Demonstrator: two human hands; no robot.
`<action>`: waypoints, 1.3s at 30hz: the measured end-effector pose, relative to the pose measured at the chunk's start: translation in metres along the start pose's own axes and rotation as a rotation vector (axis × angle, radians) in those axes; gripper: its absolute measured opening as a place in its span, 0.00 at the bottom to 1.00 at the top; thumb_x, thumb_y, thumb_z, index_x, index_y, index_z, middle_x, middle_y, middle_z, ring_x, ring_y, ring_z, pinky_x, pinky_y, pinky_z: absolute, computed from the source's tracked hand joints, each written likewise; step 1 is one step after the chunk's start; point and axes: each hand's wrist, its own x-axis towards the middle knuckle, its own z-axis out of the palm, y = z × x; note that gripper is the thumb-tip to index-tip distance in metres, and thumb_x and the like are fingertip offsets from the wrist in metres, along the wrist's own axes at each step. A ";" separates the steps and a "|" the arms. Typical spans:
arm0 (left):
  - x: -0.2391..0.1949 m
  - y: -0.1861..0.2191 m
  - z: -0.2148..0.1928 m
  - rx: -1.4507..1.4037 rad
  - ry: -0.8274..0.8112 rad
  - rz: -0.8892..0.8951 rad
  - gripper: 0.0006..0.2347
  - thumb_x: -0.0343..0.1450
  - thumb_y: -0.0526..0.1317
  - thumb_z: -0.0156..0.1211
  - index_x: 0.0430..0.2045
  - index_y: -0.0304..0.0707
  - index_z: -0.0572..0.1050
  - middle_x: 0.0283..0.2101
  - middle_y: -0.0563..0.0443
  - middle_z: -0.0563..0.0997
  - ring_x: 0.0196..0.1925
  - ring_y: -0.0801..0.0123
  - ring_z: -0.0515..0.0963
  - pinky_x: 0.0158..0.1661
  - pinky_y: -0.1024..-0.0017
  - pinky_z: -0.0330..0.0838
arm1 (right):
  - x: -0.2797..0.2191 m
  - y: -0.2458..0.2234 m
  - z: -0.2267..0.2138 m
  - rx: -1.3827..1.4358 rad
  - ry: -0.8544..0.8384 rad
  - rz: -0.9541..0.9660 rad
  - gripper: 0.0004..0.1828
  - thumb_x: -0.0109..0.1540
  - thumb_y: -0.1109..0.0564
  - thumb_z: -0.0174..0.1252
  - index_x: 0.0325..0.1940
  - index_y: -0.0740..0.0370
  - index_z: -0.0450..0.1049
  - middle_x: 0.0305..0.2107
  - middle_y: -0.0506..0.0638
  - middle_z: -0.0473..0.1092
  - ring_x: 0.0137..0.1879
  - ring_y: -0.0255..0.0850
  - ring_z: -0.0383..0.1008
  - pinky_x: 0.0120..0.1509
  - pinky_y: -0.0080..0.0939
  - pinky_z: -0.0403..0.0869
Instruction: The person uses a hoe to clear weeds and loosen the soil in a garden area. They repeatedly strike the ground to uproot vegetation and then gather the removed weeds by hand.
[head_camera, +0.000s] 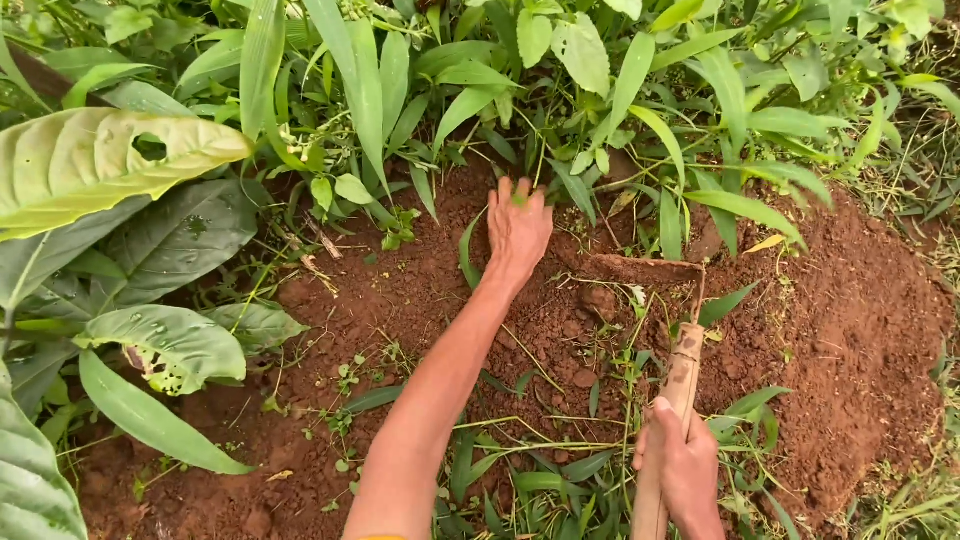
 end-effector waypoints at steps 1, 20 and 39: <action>-0.005 -0.002 -0.006 0.002 0.003 -0.004 0.11 0.71 0.38 0.61 0.42 0.29 0.79 0.57 0.27 0.77 0.67 0.28 0.67 0.66 0.34 0.59 | 0.000 0.000 -0.001 -0.002 -0.004 -0.001 0.18 0.71 0.49 0.48 0.39 0.68 0.71 0.17 0.59 0.70 0.18 0.48 0.67 0.22 0.48 0.68; -0.053 -0.077 0.069 -1.002 0.108 -0.911 0.19 0.81 0.53 0.46 0.55 0.37 0.69 0.45 0.54 0.83 0.52 0.69 0.79 0.60 0.56 0.67 | -0.006 -0.138 0.083 -0.006 -0.016 -0.650 0.17 0.73 0.53 0.45 0.59 0.71 0.59 0.29 0.60 0.67 0.24 0.40 0.70 0.27 0.38 0.76; -0.044 -0.061 0.011 -0.506 -0.022 -0.816 0.13 0.80 0.47 0.47 0.37 0.51 0.81 0.29 0.62 0.85 0.36 0.79 0.83 0.43 0.75 0.75 | 0.058 -0.121 0.106 -0.043 -0.209 -0.246 0.23 0.66 0.44 0.55 0.50 0.69 0.69 0.19 0.58 0.74 0.19 0.42 0.77 0.25 0.42 0.79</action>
